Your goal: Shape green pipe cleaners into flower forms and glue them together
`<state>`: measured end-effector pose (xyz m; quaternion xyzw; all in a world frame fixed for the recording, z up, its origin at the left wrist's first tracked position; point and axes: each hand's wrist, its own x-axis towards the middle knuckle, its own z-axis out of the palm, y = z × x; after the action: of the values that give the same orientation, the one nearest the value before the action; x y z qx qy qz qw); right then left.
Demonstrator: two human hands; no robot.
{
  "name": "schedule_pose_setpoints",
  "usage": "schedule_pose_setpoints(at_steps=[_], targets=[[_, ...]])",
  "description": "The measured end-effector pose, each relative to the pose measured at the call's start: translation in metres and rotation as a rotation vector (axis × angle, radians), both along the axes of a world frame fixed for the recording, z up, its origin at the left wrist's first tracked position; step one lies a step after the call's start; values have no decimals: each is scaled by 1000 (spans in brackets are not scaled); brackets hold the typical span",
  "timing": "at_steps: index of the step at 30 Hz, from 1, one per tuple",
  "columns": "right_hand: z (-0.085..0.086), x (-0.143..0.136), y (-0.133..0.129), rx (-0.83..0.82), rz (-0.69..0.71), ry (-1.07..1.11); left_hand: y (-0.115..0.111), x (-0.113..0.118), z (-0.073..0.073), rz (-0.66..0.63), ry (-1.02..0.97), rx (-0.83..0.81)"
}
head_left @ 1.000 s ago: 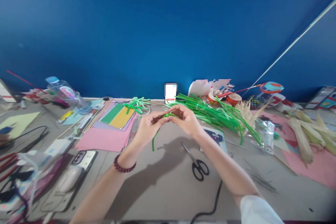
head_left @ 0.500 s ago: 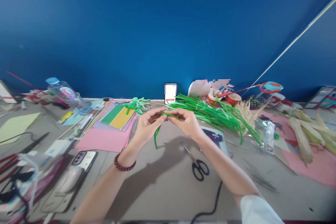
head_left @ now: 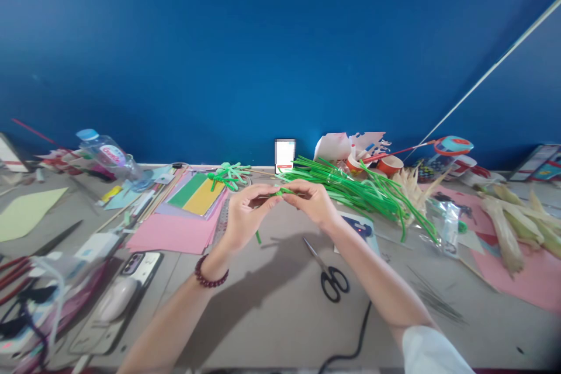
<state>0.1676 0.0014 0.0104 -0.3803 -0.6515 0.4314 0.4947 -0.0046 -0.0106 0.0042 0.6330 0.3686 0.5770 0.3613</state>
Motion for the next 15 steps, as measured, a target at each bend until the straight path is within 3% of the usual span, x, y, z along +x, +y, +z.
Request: schedule_pose_setpoints(at_steps=[7, 11, 13, 15], targets=[[2, 5, 0, 48, -36, -137, 0, 0, 2, 53, 68, 27], [28, 24, -13, 256, -82, -317, 3, 1, 3, 53, 38, -40], [46, 35, -29, 402, -243, -398, 6, 0, 3, -4, -62, -179], [60, 46, -49, 447, -271, -503, 10, -1, 3, -79, -208, -344]])
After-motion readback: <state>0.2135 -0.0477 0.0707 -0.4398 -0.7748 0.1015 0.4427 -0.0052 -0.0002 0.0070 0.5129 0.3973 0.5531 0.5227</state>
